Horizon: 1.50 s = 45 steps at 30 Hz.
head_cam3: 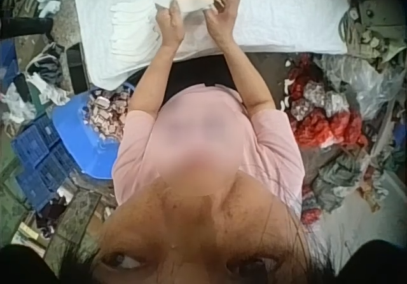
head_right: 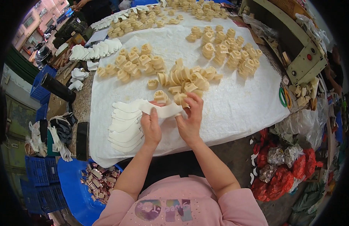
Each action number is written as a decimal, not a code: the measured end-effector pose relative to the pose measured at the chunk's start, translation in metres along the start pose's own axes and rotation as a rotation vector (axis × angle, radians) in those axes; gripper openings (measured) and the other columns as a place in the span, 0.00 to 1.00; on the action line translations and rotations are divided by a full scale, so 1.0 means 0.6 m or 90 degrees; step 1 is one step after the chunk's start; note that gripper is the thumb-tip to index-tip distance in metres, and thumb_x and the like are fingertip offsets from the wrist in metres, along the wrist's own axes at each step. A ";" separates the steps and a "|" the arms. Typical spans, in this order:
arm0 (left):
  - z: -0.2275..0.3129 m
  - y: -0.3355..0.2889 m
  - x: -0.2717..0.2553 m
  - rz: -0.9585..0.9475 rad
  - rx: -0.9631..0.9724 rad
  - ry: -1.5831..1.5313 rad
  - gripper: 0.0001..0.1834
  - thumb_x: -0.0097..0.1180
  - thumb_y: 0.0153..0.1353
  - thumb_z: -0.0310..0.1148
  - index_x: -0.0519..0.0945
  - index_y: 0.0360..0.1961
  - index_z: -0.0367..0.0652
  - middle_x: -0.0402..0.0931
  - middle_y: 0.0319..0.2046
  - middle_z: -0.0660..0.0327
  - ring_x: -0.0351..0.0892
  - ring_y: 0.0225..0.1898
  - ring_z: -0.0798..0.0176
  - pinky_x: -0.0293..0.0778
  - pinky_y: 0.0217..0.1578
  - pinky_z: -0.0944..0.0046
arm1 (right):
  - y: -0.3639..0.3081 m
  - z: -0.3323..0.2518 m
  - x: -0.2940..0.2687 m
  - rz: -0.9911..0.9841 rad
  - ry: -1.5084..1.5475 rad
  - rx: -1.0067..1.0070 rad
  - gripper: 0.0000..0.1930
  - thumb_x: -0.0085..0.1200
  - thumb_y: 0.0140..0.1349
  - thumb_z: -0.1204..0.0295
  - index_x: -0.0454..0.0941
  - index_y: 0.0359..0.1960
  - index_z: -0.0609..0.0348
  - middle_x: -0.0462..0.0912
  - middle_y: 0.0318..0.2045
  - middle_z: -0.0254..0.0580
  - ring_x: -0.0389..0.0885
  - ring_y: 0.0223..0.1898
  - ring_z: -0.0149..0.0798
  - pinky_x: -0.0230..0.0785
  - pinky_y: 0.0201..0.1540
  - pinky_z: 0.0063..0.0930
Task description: Manually assembling and preparing internal shoe components for manufacturing.
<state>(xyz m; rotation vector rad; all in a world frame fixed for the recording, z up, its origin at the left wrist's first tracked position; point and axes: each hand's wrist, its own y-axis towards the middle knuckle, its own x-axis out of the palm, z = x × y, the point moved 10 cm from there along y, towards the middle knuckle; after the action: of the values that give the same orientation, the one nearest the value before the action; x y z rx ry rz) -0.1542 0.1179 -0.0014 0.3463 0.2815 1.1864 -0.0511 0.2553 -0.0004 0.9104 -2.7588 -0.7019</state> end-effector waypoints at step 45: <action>-0.008 -0.113 0.024 -0.213 -0.247 -0.092 0.20 0.38 0.69 0.39 0.77 0.42 0.34 0.76 0.31 0.58 0.73 0.33 0.67 0.68 0.36 0.67 | -0.011 -0.035 -0.077 -0.144 -0.497 -0.104 0.23 0.46 0.41 0.89 0.75 0.42 0.59 0.73 0.42 0.47 0.68 0.46 0.51 0.61 0.51 0.40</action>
<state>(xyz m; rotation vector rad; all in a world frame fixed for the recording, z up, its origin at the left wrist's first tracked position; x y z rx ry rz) -0.0935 0.1096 -0.0340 0.0404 -0.0211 0.8566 -0.0043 0.2701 0.0147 1.0979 -3.1677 -1.5889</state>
